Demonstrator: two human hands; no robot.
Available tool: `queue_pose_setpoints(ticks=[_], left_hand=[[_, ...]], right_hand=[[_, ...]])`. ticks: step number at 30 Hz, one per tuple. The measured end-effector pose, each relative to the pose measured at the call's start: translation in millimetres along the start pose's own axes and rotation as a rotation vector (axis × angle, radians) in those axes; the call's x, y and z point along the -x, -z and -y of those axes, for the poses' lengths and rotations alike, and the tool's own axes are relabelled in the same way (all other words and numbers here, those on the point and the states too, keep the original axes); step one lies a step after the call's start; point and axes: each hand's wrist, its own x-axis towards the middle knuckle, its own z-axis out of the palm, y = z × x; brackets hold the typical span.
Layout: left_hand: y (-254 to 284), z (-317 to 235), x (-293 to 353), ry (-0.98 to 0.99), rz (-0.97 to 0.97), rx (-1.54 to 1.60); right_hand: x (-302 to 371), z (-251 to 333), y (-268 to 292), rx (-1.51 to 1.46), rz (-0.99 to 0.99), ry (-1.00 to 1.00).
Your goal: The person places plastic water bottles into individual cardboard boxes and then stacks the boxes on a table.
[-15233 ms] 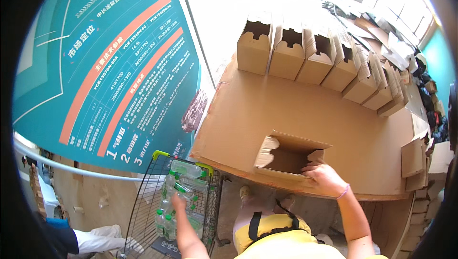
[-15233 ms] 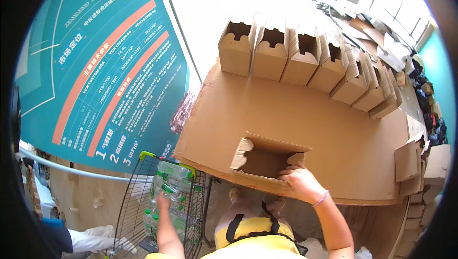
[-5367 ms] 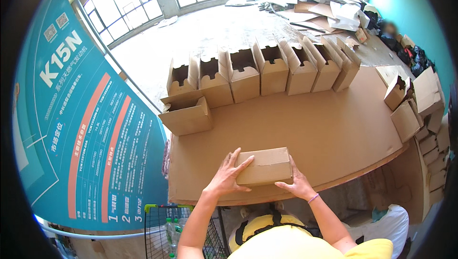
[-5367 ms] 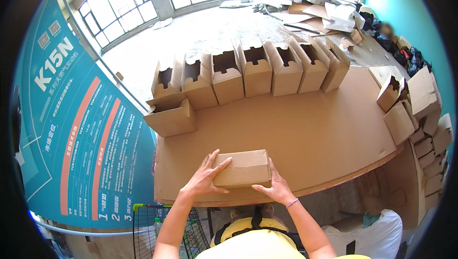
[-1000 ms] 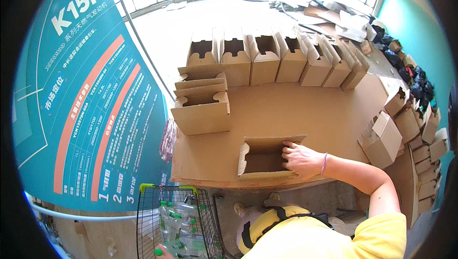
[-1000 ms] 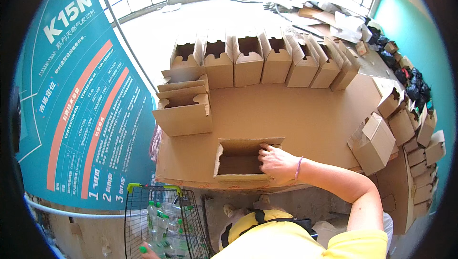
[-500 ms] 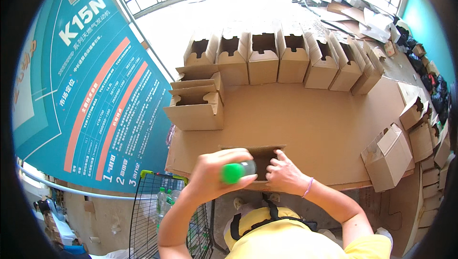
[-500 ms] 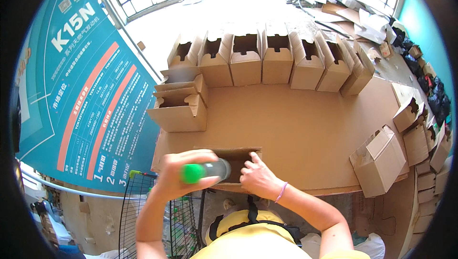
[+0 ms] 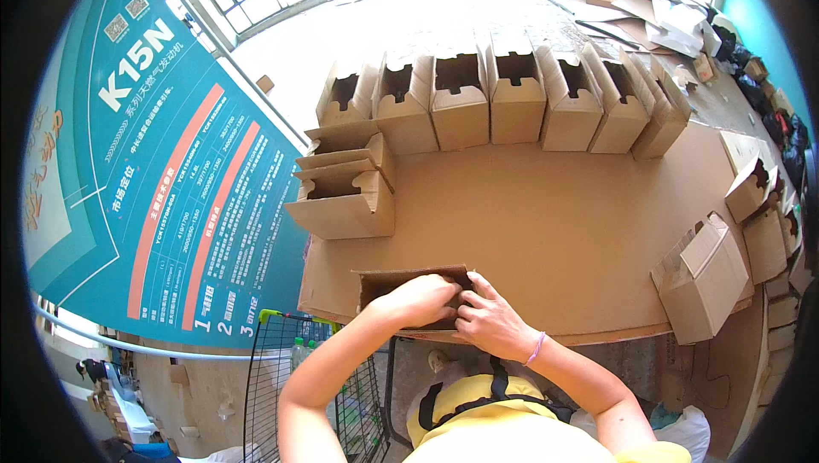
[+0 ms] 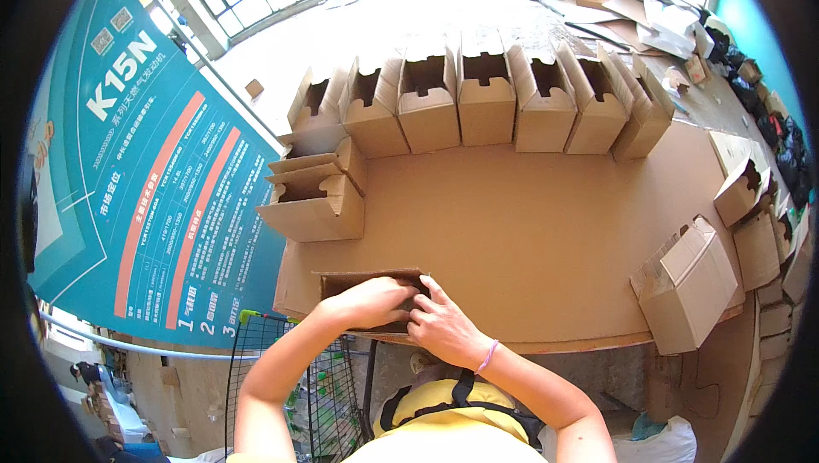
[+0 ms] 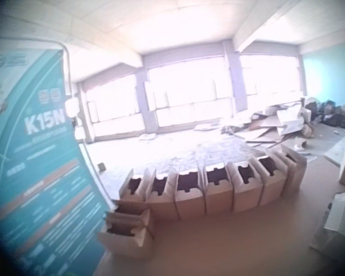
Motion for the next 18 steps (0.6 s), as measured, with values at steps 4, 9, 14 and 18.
queue_pose_setpoints(ticks=[4,9,14,18], left_hand=[[30,-35,102,0.097,-0.651,0.253],[-64,-7,145,0.398,-1.208,0.432],[-90,24,108,0.384,-1.207,0.63],[-82,39,101,0.469,-1.149,0.356]], right_hand=[[13,3,-2,-0.251,-0.345,-0.192],[15,25,-31,-0.573,-0.535,-0.421],[3,34,-60,-0.561,-0.533,-0.534],[-17,47,-58,-0.414,-0.643,-0.717]])
